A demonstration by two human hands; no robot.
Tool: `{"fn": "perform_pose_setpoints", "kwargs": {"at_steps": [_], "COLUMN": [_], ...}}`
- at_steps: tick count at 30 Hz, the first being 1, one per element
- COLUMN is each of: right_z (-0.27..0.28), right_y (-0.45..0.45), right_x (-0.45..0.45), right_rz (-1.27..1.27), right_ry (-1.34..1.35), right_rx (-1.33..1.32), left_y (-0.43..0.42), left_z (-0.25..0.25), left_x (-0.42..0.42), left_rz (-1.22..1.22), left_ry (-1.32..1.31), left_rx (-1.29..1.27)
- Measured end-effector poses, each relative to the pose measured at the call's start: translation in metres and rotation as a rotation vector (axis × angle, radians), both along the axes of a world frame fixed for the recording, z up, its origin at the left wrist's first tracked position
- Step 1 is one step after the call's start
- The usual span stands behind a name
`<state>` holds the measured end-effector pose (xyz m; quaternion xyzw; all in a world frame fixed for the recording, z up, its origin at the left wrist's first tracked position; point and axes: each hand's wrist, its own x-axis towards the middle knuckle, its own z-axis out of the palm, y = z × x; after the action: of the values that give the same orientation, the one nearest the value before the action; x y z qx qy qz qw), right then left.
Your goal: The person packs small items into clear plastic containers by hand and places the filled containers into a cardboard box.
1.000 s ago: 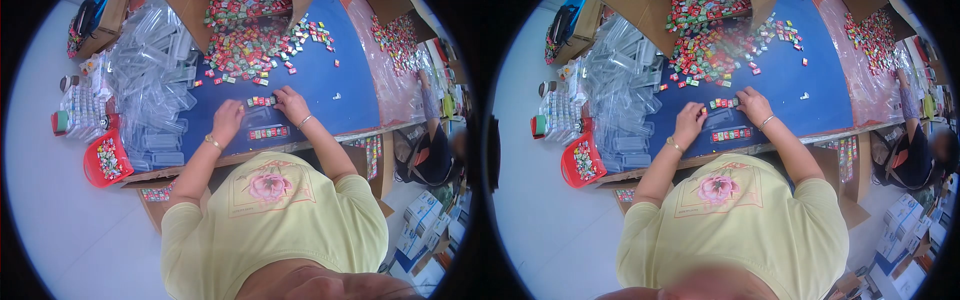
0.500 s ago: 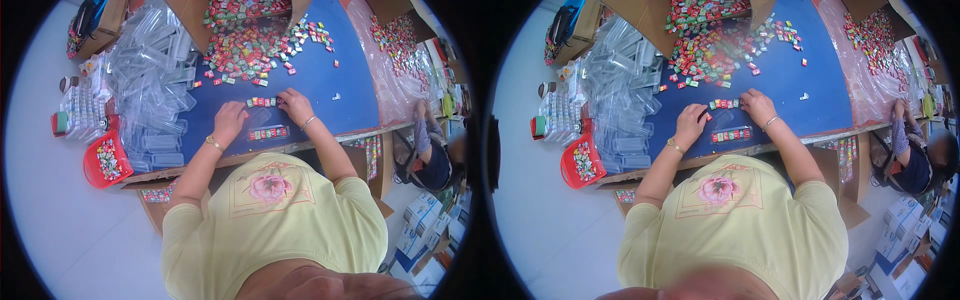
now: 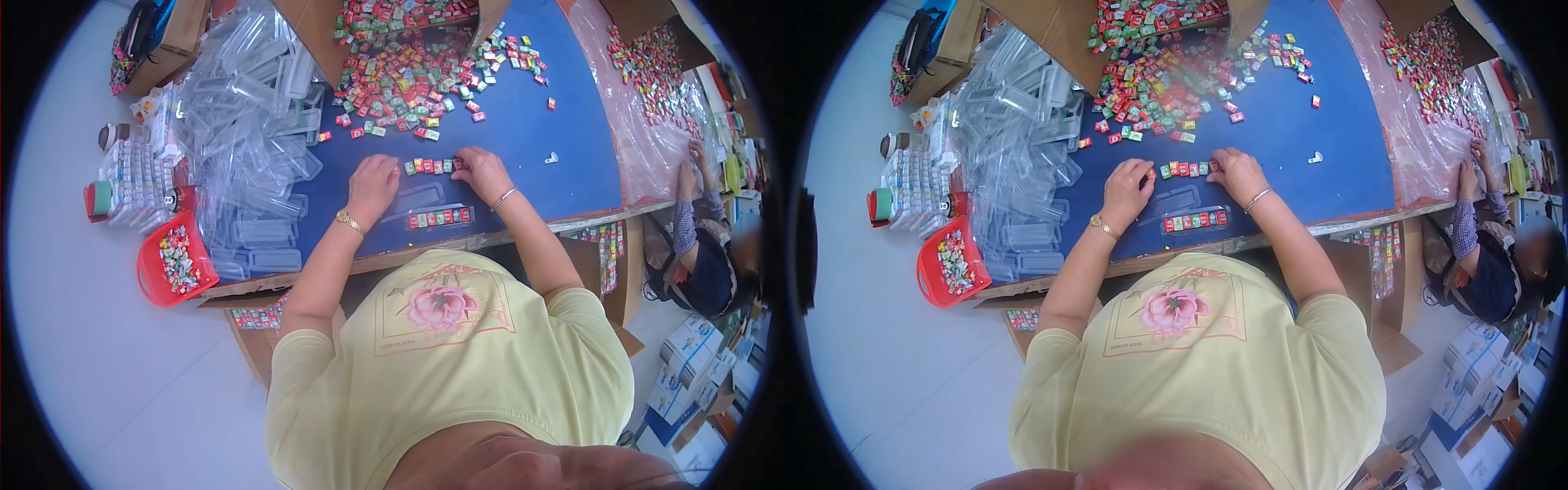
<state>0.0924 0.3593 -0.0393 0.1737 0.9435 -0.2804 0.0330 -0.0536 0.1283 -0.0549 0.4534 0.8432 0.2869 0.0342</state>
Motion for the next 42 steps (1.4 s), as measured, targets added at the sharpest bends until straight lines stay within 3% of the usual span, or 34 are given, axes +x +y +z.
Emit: {"fn": "perform_pose_setpoints", "kwargs": {"at_steps": [2,5,9,13,16,21,27,29,35,39,42], "right_z": [0.009,0.013,-0.015,-0.004,0.016,0.001,-0.008,-0.014,-0.023,-0.022,-0.001], "right_y": [-0.003,-0.008,-0.005,-0.015,-0.037,-0.059,-0.048,-0.038,-0.023,-0.026,-0.034], "right_x": [0.0,0.0,-0.015,-0.017,-0.007,0.009,0.005,-0.008,-0.015,-0.01,-0.014], "right_rz": [0.002,0.031,0.172,0.245,0.291,0.301,0.234,0.185,0.278,0.249,0.24], "right_ry": [-0.03,0.18,0.243,0.234,0.259,0.203,0.285,0.469,0.595,0.511,0.369], "right_rx": [-0.026,0.123,0.025,-0.046,-0.089,-0.126,0.029,0.049,-0.037,-0.057,0.152], "left_y": [0.005,0.011,0.03,0.017,-0.011,-0.048,-0.057,-0.044,-0.035,-0.036,-0.03], "left_z": [0.008,0.017,0.012,0.018,0.038,0.036,-0.001,-0.005,0.002,0.003,0.011], "left_x": [-0.004,-0.006,-0.007,-0.004,0.012,0.038,0.048,0.044,0.044,0.046,0.044], "left_rz": [-0.042,-0.116,-0.206,-0.234,-0.202,-0.152,-0.073,-0.023,-0.015,0.022,-0.051], "left_ry": [-0.001,0.0,-0.043,-0.069,-0.089,-0.111,0.012,0.098,0.124,0.15,0.2], "left_rx": [0.029,0.054,-0.04,-0.074,-0.086,-0.125,0.099,0.184,0.145,0.218,0.125]}}
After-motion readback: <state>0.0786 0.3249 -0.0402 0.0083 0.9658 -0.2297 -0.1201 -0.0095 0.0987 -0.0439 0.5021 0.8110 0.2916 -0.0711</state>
